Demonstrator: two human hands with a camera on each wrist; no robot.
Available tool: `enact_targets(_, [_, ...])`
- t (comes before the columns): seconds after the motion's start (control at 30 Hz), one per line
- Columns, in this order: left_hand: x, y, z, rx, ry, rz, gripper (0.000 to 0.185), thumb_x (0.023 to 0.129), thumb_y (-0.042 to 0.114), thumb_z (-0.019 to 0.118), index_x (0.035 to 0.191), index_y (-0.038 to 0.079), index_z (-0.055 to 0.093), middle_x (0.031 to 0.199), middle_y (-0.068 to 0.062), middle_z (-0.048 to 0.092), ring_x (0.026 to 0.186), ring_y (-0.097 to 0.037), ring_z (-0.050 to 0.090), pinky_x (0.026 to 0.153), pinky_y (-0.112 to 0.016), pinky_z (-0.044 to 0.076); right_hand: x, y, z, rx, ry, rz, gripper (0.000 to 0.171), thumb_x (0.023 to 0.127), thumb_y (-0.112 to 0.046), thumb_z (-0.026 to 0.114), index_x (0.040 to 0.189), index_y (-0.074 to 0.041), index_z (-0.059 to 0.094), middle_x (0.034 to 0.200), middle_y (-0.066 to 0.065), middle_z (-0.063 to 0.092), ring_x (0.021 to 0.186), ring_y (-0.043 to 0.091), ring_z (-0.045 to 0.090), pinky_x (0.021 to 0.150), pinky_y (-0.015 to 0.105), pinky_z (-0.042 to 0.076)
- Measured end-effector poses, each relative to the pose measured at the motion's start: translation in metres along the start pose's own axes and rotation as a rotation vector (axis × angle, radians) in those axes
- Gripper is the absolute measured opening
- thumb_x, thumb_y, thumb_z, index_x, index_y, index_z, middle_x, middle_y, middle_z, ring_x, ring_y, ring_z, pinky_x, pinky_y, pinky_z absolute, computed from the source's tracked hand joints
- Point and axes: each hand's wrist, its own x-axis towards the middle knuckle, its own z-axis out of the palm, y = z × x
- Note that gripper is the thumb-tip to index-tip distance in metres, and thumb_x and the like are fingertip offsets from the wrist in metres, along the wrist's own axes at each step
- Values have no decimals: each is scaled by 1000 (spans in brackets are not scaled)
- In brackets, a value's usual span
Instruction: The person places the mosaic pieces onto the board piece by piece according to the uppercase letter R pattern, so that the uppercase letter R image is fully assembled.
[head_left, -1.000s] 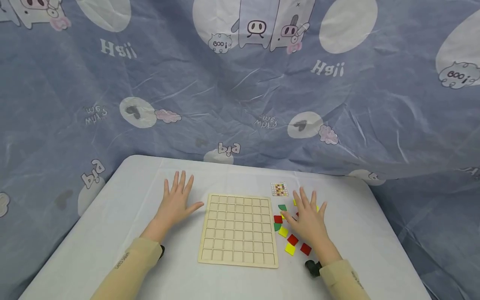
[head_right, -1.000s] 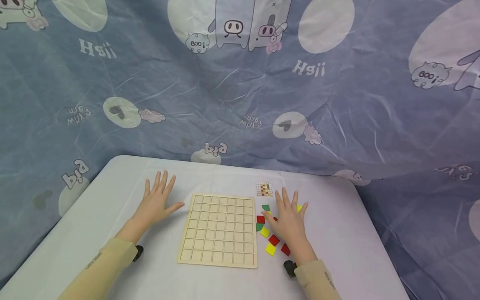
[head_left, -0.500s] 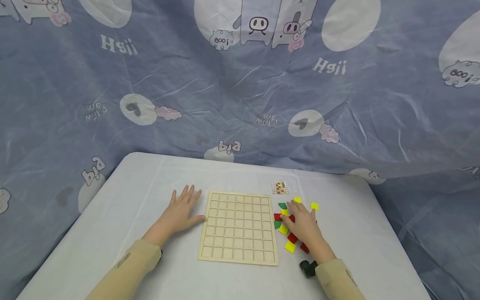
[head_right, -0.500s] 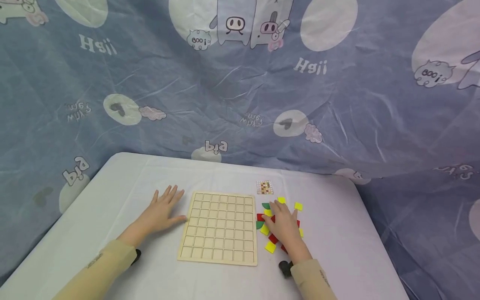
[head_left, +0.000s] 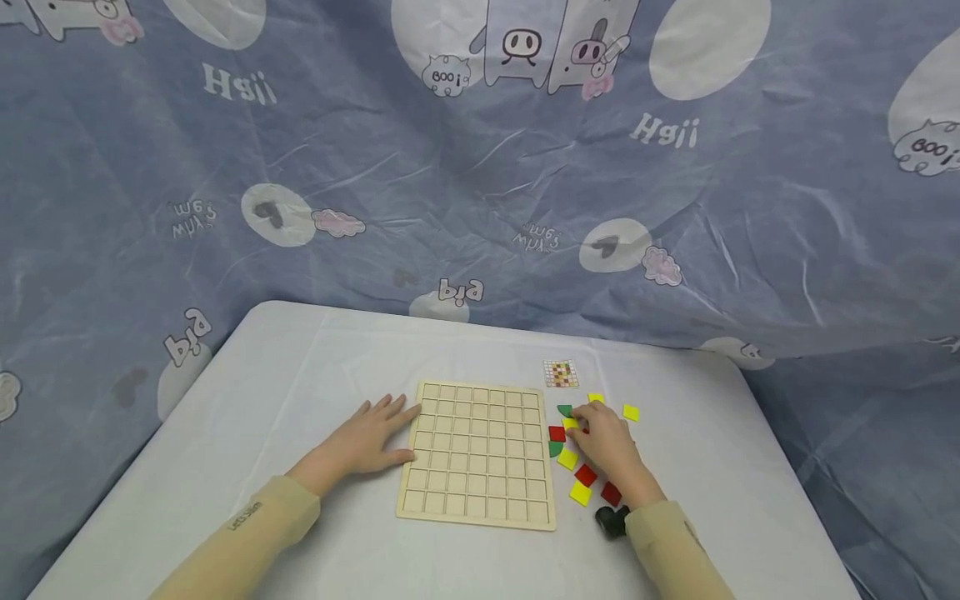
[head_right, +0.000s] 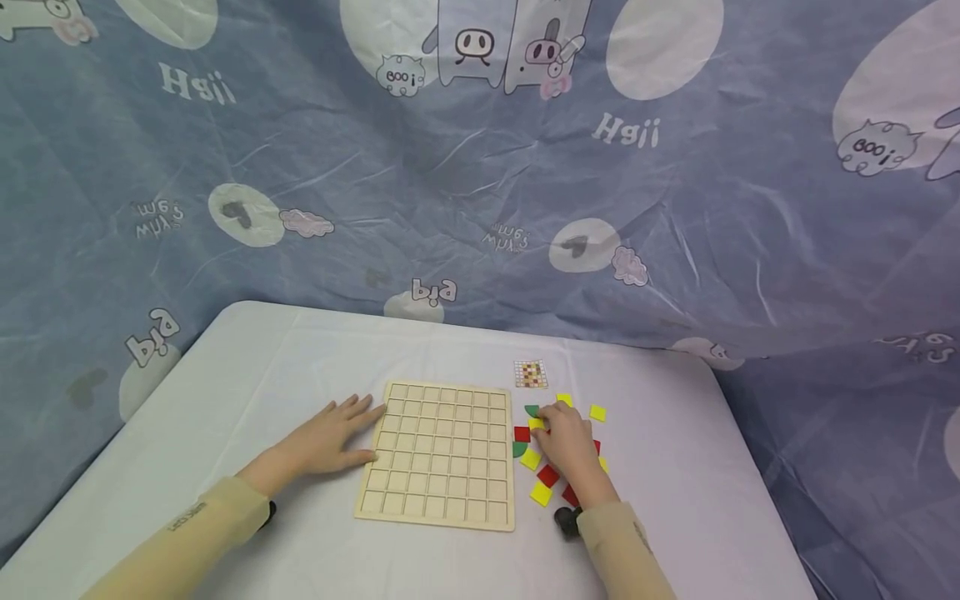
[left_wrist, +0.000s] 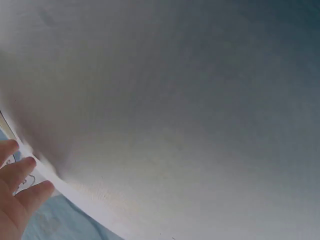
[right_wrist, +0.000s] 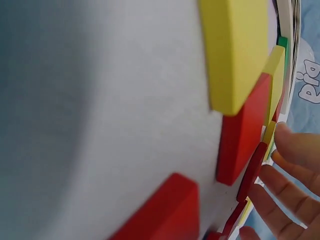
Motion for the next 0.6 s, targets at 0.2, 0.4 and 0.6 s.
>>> enact_targets(0.2, [0,0,3,11,-47,-6,74,91,57,60,152,19,40,159,-19,31,147,-45,24,118,-62,21,7,0,-1,25,-21,16,30,83,-13,80,109,-5,71,103,9,63,85,21,54,81,37,56])
enact_targets(0.4, [-1,-3,7,2,-58,13,77,92,59,58,154,20,35,161,-18,27,149,-45,20,119,-62,20,10,1,-3,70,-55,24,24,83,-12,80,104,-6,70,97,6,60,82,20,52,75,31,51])
enact_targets(0.6, [-3,-5,8,-38,-65,36,77,94,56,57,155,16,32,162,-21,23,149,-46,17,119,-62,18,12,3,-6,142,-119,82,29,82,-13,81,106,-3,67,92,8,58,81,21,52,75,32,51])
